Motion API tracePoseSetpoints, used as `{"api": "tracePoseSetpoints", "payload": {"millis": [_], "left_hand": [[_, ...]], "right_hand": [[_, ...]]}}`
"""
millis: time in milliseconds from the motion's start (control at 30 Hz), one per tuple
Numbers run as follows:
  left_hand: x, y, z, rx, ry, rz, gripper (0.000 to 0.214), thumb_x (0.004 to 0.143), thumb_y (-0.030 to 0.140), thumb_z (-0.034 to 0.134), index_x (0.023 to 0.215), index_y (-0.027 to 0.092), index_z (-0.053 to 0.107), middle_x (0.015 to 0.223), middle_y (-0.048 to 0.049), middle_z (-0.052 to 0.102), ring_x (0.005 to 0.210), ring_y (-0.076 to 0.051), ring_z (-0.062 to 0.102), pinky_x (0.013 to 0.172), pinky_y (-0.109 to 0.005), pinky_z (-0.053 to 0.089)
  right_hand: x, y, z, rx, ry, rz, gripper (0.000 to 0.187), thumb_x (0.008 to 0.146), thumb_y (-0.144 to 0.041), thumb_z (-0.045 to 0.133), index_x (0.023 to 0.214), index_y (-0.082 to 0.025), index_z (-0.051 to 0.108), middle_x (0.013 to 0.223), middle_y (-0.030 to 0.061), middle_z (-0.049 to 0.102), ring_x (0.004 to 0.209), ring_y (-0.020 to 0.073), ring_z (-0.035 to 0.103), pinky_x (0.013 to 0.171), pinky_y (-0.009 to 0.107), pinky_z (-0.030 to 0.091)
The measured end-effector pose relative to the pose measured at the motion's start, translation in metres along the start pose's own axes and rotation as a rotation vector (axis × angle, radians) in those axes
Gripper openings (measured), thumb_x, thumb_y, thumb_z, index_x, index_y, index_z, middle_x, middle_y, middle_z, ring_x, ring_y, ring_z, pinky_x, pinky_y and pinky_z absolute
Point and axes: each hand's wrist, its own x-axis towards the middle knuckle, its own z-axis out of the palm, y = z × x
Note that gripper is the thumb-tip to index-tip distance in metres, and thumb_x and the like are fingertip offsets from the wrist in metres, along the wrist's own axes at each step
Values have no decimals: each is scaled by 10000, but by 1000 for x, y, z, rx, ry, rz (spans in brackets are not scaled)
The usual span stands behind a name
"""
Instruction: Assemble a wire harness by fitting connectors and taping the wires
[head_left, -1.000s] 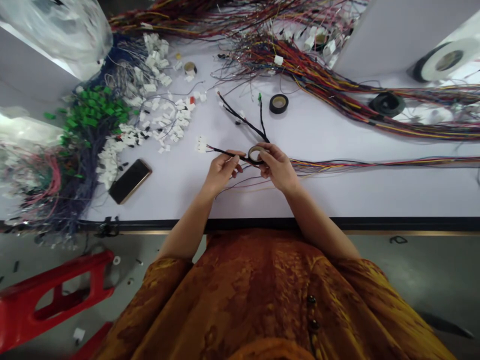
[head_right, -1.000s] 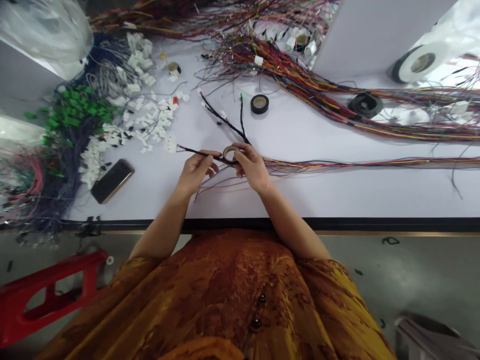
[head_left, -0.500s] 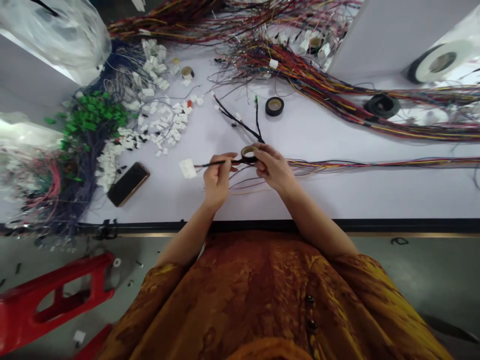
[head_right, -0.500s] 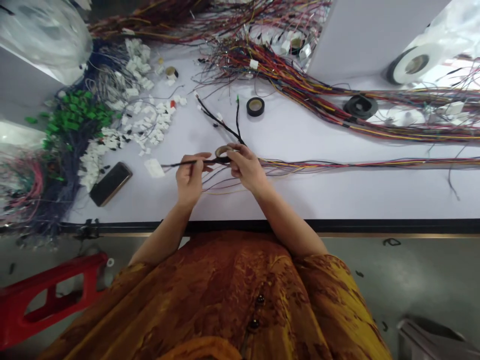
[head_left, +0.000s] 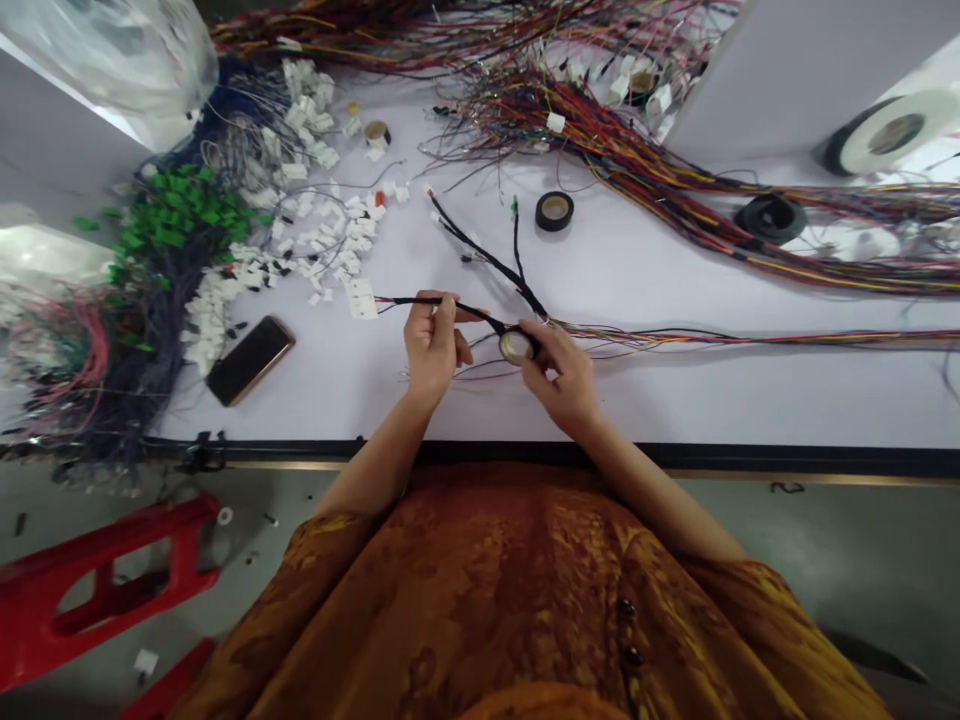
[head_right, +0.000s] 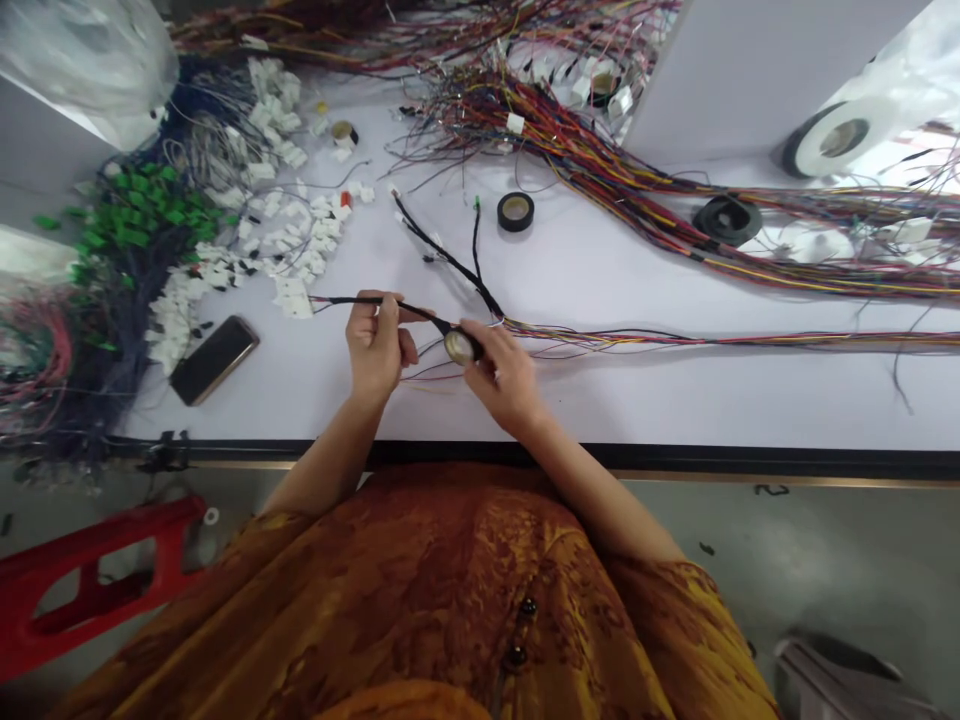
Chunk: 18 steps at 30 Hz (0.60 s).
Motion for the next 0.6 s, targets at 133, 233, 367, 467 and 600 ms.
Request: {"api": "tracePoseSetpoints", "payload": {"millis": [133, 233, 367, 467, 600], "left_hand": [[-3, 3, 1, -63, -97, 6, 315, 937, 525, 581, 964, 226, 486, 821, -3, 753, 557, -102, 702, 472, -170, 513], [-9, 6, 1, -85, -197, 78, 285, 958, 507, 557, 965, 232, 482, 859, -16, 759, 800, -153, 763, 697, -255, 623], [-19, 4, -4, -28, -345, 182, 222, 979, 445, 551, 985, 226, 512, 950, -49, 766, 991, -180, 745, 874, -340, 624], [-20, -1, -9, -34, -410, 183, 203, 985, 422, 547, 999, 220, 523, 973, -59, 764, 1054, -187, 728, 931, -368, 604], [-16, -2, -15, -77, -430, 151, 203, 984, 421, 547, 1006, 219, 549, 954, -55, 768, 1012, -182, 738, 928, -375, 597]], "right_hand": [[2, 1, 1, -112, -90, -131, 218, 932, -236, 529, 1113, -218, 647, 1002, 76, 606, 827, 167, 588, 760, 326, 523], [19, -3, -5, 17, 86, 17, 106, 923, -285, 579, 985, -200, 590, 916, 44, 589, 722, 129, 553, 701, 298, 508], [52, -4, -16, 253, -66, 407, 258, 892, -334, 642, 1054, -190, 502, 713, -38, 551, 499, 77, 461, 490, 230, 405], [69, 3, -21, 294, -352, 571, 240, 867, -323, 687, 984, -190, 525, 549, -75, 504, 400, 71, 412, 405, 206, 329], [79, 13, -23, 484, -601, 720, 136, 861, -276, 672, 897, -179, 584, 487, -56, 487, 392, 82, 409, 361, 191, 274]]}}
